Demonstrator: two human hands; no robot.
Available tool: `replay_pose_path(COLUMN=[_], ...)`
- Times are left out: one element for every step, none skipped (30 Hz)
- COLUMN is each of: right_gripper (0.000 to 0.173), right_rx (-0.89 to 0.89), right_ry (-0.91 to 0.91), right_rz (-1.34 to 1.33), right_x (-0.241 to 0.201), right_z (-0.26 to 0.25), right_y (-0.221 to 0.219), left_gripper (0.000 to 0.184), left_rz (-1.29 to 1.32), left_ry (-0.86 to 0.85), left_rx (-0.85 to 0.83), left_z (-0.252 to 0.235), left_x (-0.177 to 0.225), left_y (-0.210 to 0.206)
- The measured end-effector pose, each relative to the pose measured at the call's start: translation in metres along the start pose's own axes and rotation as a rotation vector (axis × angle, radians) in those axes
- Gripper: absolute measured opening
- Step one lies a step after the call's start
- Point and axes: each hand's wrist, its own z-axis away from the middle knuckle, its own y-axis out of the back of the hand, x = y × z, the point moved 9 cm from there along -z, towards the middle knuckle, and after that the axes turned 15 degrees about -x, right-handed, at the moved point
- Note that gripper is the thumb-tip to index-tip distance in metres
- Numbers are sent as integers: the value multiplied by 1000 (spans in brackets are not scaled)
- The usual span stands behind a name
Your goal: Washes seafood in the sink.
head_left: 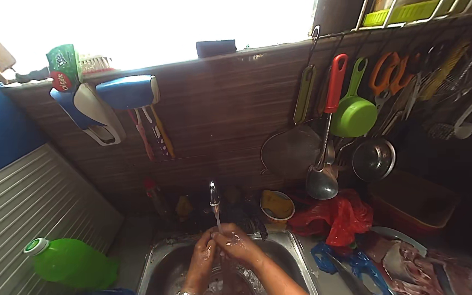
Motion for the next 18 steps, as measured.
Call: replay_pose_path(right_gripper=[22,21,21,20,19,17,17,17,17,18,18,18,19,20,23,25,26,25], right_rx=[61,117,170,215,238,238,227,212,193,171,149,134,128,122,112,103,96,92], right_ry=[-6,-1,2,6,21,45,75,101,115,106,83,56,34,18,-4,-41,-87,-128], right_rz=[7,-10,-29,-50,-70,-93,-120,-157,-193,-215,-231,-250,-268,-276,-274,-263,-260,-262], right_x=[-5,-13,-22,-31,-39,-48,-55,-61,-64,-63,-58,-48,-35,-21,-9,2,12,18], right_z=[4,11,18,25,30,34,38,42,45,45,43,39,35,30,23,18,13,10], right_y=[7,13,19,24,27,29,28,26,23,19,16,12,9,8,8,7,6,5], left_gripper=[29,26,27,30,33,36,35,36,39,41,38,30,24,19,17,20,23,25], left_rz=[34,58,79,96,98,86,62,40,29,25,19,22,52,119,197,280,350,370], left_ry=[-7,0,19,40,67,96,126,153,190,222,243,246,232,191,128,61,15,-5], left_rx=[23,66,114,160,195,213,214,223,238,250,259,263,253,230,206,173,128,86], left_z=[-3,-4,-2,0,3,5,9,12,16,19,21,23,24,22,20,18,17,17], left_x=[-3,-7,-13,-20,-26,-33,-42,-54,-65,-73,-77,-77,-74,-70,-61,-52,-44,-41], left_y=[-5,-9,-12,-15,-17,-19,-20,-21,-21,-21,-21,-21,-22,-22,-22,-22,-24,-24])
